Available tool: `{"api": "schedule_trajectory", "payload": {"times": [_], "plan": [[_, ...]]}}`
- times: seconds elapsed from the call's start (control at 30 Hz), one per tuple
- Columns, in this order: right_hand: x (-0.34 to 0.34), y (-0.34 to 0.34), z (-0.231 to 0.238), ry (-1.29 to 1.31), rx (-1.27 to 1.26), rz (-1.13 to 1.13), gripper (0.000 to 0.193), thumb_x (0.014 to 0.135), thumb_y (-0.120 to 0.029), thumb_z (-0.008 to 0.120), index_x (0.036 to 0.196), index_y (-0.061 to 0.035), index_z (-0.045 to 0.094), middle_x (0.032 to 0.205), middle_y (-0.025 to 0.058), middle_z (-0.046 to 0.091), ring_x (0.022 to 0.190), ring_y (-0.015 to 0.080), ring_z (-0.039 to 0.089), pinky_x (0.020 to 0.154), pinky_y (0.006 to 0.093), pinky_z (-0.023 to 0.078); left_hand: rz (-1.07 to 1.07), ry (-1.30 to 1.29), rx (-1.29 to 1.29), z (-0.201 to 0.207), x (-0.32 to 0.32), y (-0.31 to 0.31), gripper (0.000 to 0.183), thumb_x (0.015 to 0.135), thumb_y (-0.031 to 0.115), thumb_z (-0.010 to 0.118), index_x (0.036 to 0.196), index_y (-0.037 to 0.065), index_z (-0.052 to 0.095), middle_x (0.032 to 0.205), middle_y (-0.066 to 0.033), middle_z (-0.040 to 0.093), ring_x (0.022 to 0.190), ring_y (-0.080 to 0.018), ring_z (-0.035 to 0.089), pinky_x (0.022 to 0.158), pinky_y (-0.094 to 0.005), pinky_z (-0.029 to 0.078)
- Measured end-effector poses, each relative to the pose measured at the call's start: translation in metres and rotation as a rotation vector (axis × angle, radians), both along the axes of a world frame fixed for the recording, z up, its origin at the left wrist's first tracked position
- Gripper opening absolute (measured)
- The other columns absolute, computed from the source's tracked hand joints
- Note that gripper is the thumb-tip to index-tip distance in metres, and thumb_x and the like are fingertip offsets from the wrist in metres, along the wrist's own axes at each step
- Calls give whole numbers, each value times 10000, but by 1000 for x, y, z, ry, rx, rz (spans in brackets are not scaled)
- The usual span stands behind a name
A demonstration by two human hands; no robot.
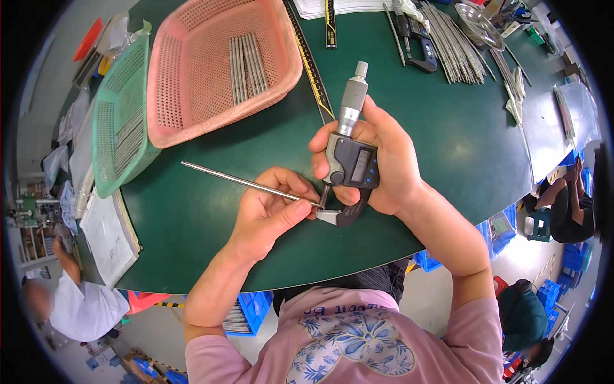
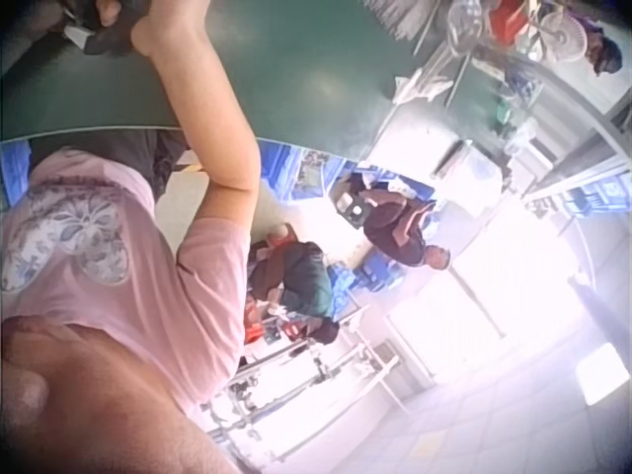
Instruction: The person repeatedly picks up thin metal rods from a green basket and measures their diameter using a digital caliper. After each measurement, the rod is placed into a pink basket. The process is repeated for multiple rods in a repetitive sequence.
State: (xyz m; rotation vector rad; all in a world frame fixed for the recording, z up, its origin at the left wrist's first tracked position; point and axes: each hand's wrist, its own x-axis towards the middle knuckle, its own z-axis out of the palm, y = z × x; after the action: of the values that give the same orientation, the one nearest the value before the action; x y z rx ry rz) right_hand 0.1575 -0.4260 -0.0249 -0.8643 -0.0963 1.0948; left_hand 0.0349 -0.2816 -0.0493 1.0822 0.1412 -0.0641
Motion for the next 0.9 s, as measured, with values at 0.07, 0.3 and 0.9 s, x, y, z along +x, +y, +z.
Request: {"api": "schedule_trajectory", "payload": {"times": [0.07,0.3,0.9], "plan": [[0,0,1,12,3,-5,657,854,-554,236,837,27,543,657,108,577,383,159,438,392,246,376,-9,-16,-15,0,-1,1,163,808,21,576,926,27,463,898,-90,561,801,-144,550,713,-269,464],[-1,0,2,-11,-36,-11,658,813,-614,316,803,4,544,646,104,570,384,141,441,363,232,359,-42,-41,-24,1,0,2,158,803,9,569,920,25,464,905,-93,559,813,-142,545,727,-279,459],[-1,1,5,81,38,7,650,880,-528,188,872,24,532,659,127,567,390,174,455,350,241,367,25,31,14,1,-3,1,174,833,158,586,884,18,496,842,-72,561,774,-136,559,702,-264,470]]}}
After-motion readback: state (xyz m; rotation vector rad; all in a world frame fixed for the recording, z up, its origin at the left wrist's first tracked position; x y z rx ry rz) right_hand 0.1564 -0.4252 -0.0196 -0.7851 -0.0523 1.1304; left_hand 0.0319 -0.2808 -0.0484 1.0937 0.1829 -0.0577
